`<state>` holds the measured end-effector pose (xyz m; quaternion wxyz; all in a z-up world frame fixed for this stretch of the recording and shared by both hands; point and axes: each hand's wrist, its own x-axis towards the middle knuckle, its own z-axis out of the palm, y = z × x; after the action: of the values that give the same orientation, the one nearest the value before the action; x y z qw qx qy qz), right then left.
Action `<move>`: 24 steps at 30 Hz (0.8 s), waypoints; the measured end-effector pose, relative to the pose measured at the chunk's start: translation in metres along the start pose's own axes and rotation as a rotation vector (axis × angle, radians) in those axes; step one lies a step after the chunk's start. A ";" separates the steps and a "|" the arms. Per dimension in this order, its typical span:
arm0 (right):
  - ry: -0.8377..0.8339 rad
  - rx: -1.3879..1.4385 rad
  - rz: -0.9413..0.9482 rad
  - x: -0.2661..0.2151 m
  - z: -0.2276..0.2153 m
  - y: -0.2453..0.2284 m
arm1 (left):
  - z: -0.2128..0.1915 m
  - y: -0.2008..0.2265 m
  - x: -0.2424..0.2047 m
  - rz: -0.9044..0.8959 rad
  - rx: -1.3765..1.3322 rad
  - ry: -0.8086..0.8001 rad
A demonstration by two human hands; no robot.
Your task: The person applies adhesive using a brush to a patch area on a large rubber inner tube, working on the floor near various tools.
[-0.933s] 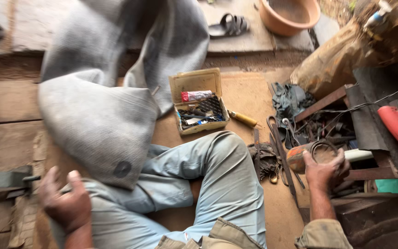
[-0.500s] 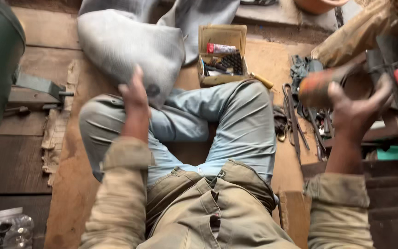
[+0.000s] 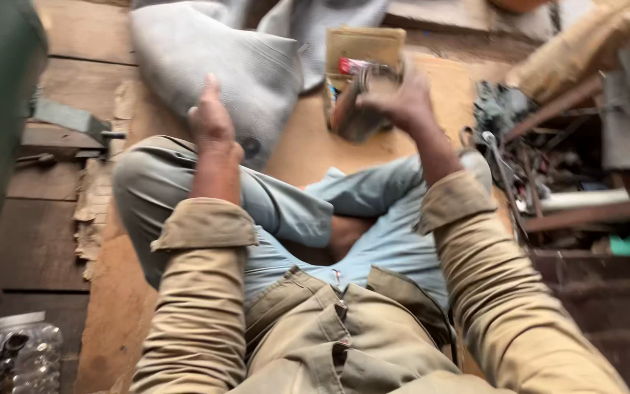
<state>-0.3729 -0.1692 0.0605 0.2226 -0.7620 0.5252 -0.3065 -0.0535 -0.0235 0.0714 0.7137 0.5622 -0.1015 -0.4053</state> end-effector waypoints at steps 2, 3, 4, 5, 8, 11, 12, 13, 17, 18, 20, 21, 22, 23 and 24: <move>-0.032 -0.188 0.016 -0.002 0.036 0.007 | -0.002 -0.011 0.013 -0.010 0.319 0.255; -0.065 -0.185 0.056 -0.007 0.048 0.013 | 0.001 -0.020 0.020 -0.021 0.487 0.377; -0.098 -0.182 0.096 -0.012 0.058 0.019 | 0.002 -0.028 0.030 -0.084 0.491 0.406; -0.131 -0.184 0.142 -0.016 0.066 0.025 | 0.001 -0.036 0.037 -0.152 0.496 0.429; -0.182 -0.243 0.215 -0.022 0.084 0.035 | -0.004 -0.051 0.060 -0.248 0.266 0.320; -0.223 -0.357 0.198 -0.020 0.088 0.047 | 0.002 -0.058 0.092 -0.232 0.078 0.175; -0.184 -0.328 0.110 -0.013 0.097 0.052 | 0.008 -0.065 0.105 -0.219 0.058 0.147; -0.126 -0.306 0.035 -0.012 0.098 0.062 | 0.013 -0.076 0.106 -0.210 0.057 0.127; -0.160 -0.251 0.286 -0.010 0.097 0.090 | 0.002 -0.088 0.111 -0.164 0.139 0.165; -0.141 -0.244 0.277 -0.009 0.096 0.091 | -0.004 -0.082 0.109 -0.152 0.173 0.178; -0.105 -0.221 0.246 -0.005 0.089 0.088 | -0.016 -0.064 0.096 -0.158 0.142 0.052; -0.097 -0.191 0.226 -0.006 0.080 0.090 | -0.016 -0.059 0.089 -0.184 0.106 -0.052; -0.089 -0.161 0.206 -0.006 0.071 0.091 | -0.016 -0.054 0.082 -0.194 0.075 -0.117; -0.083 -0.128 0.176 -0.002 0.064 0.092 | -0.015 -0.051 0.074 -0.178 0.059 -0.122; -0.001 -0.117 0.137 0.002 0.053 0.096 | -0.016 -0.050 0.065 -0.168 0.039 -0.137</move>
<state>-0.3990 -0.2035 -0.0406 0.1981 -0.7362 0.5930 -0.2591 -0.0244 -0.0591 0.0015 0.6573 0.5535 -0.1105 -0.4993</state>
